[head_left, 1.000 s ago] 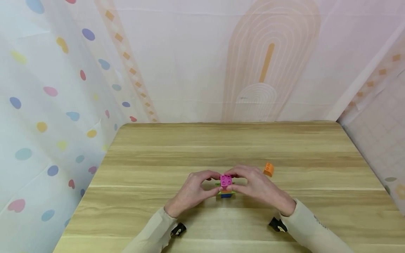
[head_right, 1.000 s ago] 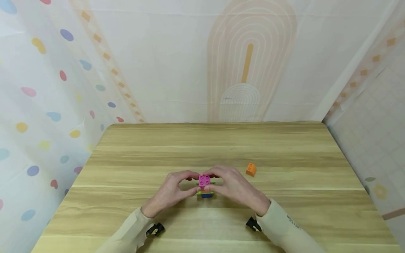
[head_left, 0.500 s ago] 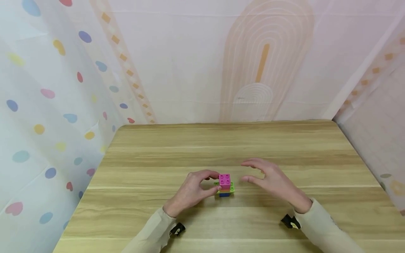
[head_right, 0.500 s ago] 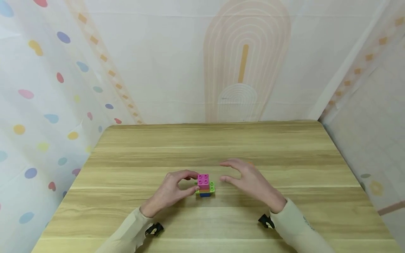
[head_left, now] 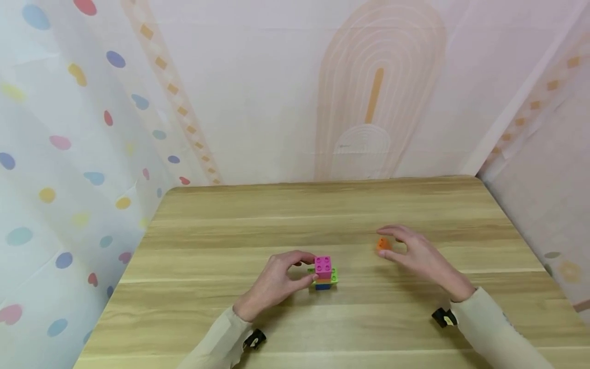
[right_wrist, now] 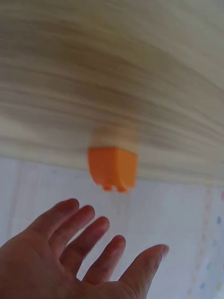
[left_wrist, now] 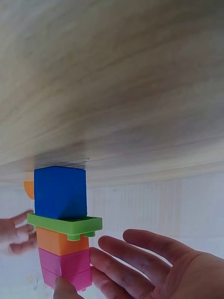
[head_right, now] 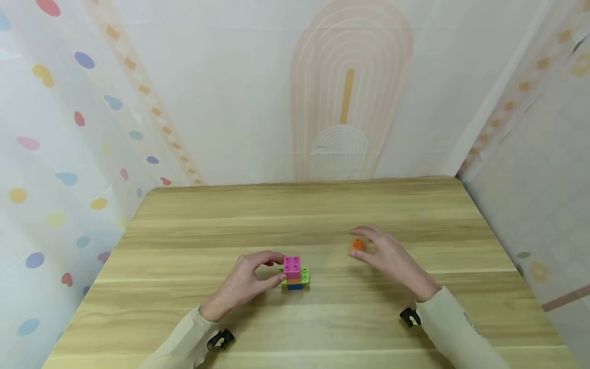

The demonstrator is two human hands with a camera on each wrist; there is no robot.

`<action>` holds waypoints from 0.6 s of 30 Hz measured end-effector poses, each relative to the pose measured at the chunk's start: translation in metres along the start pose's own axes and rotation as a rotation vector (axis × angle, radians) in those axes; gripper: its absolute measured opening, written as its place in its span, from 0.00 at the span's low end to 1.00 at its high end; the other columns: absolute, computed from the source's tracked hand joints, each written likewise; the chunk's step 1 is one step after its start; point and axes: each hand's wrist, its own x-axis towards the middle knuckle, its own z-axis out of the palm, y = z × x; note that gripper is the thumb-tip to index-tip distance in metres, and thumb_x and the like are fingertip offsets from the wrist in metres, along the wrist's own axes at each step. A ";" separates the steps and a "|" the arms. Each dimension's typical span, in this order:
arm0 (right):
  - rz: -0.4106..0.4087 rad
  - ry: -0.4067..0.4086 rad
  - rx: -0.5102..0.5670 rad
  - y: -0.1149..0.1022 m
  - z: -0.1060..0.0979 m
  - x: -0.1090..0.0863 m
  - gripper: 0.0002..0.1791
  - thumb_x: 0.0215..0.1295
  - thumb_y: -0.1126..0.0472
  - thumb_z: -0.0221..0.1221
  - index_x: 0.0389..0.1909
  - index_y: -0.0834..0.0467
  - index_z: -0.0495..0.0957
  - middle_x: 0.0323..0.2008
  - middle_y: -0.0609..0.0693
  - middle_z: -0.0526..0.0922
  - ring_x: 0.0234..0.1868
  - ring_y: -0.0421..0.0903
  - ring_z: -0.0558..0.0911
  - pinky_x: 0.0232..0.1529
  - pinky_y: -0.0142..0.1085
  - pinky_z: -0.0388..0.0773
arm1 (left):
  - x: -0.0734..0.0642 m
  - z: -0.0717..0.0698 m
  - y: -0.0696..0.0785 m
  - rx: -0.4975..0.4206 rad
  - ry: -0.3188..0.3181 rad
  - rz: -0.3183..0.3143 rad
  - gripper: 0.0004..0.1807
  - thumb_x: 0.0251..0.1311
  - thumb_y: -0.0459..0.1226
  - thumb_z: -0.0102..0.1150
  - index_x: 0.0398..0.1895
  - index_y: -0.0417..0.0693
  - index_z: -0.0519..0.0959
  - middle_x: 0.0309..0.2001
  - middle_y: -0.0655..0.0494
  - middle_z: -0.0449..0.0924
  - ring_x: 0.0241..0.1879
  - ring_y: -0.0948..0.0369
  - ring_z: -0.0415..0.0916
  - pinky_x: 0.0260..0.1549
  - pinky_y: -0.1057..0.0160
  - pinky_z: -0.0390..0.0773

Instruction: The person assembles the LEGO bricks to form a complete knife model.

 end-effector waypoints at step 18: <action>-0.032 -0.164 -0.100 0.020 0.004 0.012 0.28 0.66 0.61 0.70 0.65 0.66 0.77 0.61 0.64 0.81 0.59 0.61 0.81 0.59 0.58 0.78 | -0.001 -0.001 0.000 0.007 -0.010 0.001 0.19 0.63 0.38 0.71 0.56 0.43 0.83 0.52 0.55 0.87 0.51 0.59 0.84 0.54 0.56 0.83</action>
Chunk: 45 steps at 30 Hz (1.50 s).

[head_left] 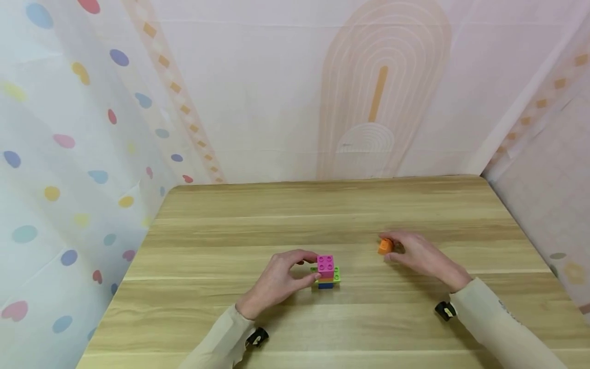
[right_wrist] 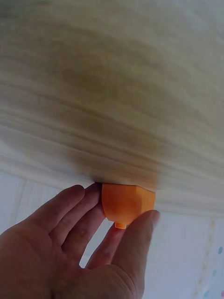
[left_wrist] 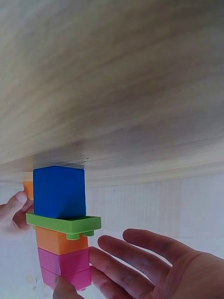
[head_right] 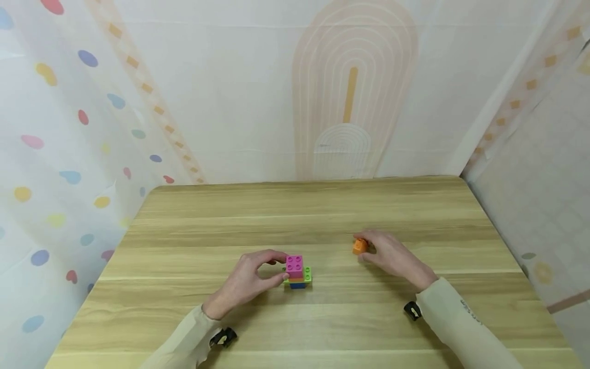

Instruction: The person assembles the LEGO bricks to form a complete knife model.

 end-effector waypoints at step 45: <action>-0.129 0.249 0.186 -0.078 -0.005 -0.002 0.23 0.66 0.63 0.70 0.61 0.62 0.81 0.52 0.52 0.87 0.52 0.52 0.86 0.53 0.52 0.84 | 0.001 0.004 -0.001 -0.019 0.020 0.025 0.18 0.63 0.37 0.71 0.54 0.40 0.83 0.50 0.51 0.87 0.50 0.54 0.84 0.52 0.51 0.84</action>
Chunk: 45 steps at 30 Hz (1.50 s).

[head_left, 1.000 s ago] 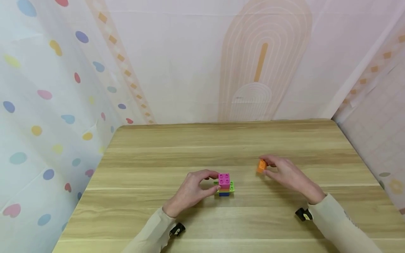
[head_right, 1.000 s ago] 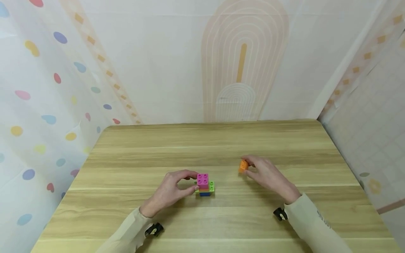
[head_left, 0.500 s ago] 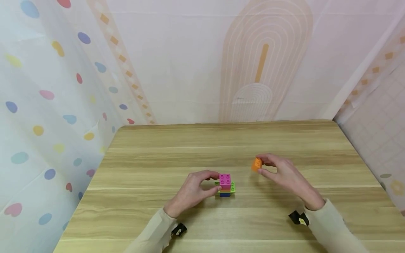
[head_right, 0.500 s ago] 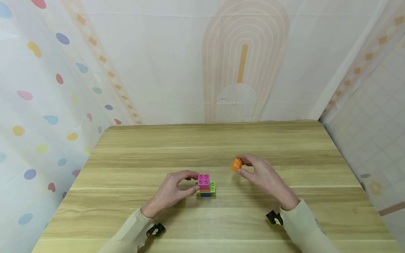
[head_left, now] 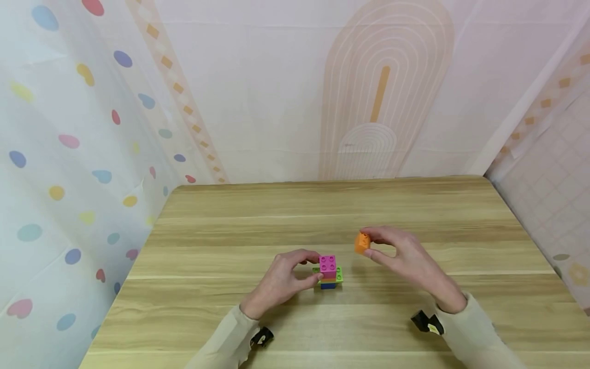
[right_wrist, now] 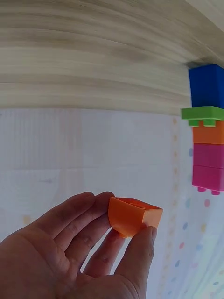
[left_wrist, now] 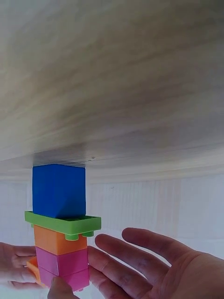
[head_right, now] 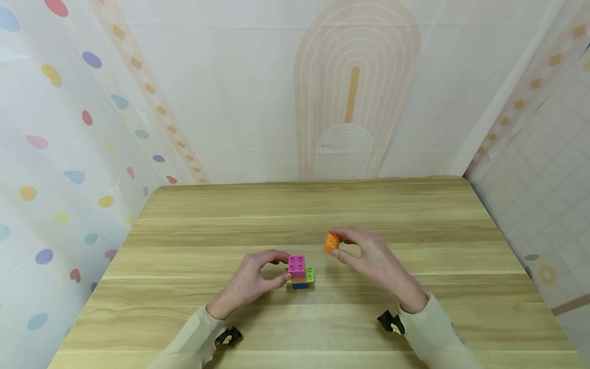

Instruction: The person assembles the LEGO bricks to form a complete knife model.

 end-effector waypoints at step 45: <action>-0.229 -0.097 0.047 -0.032 0.041 0.018 0.26 0.61 0.65 0.73 0.61 0.60 0.81 0.55 0.51 0.86 0.54 0.47 0.85 0.54 0.46 0.84 | -0.001 0.001 -0.003 -0.001 0.013 0.036 0.15 0.64 0.36 0.70 0.53 0.44 0.84 0.50 0.55 0.87 0.51 0.60 0.83 0.54 0.58 0.83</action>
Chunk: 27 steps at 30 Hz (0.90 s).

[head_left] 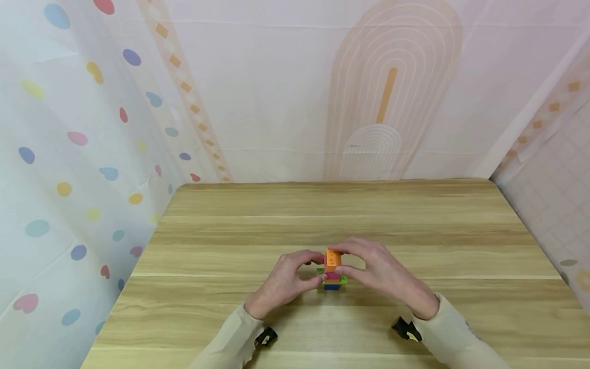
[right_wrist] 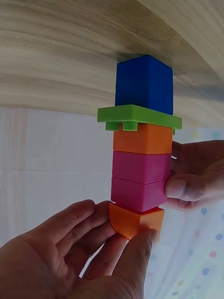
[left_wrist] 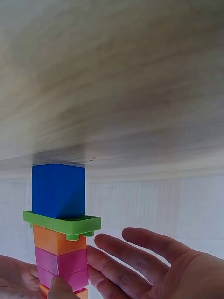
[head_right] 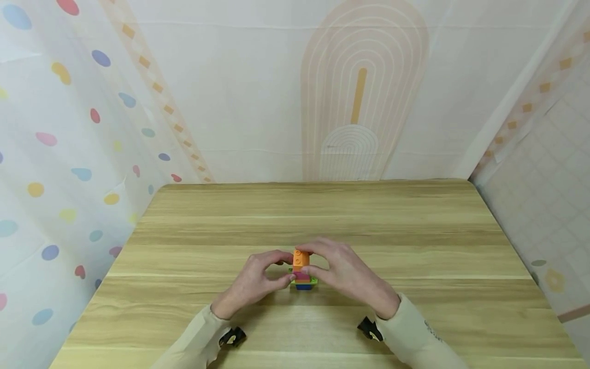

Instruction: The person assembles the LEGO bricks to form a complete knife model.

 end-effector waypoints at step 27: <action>-0.181 0.049 -0.041 0.009 0.009 0.000 0.23 0.59 0.67 0.74 0.56 0.64 0.83 0.51 0.52 0.86 0.49 0.47 0.87 0.48 0.40 0.87 | -0.001 -0.002 -0.001 -0.022 -0.021 0.003 0.14 0.67 0.38 0.70 0.53 0.45 0.85 0.53 0.54 0.87 0.54 0.59 0.83 0.55 0.57 0.83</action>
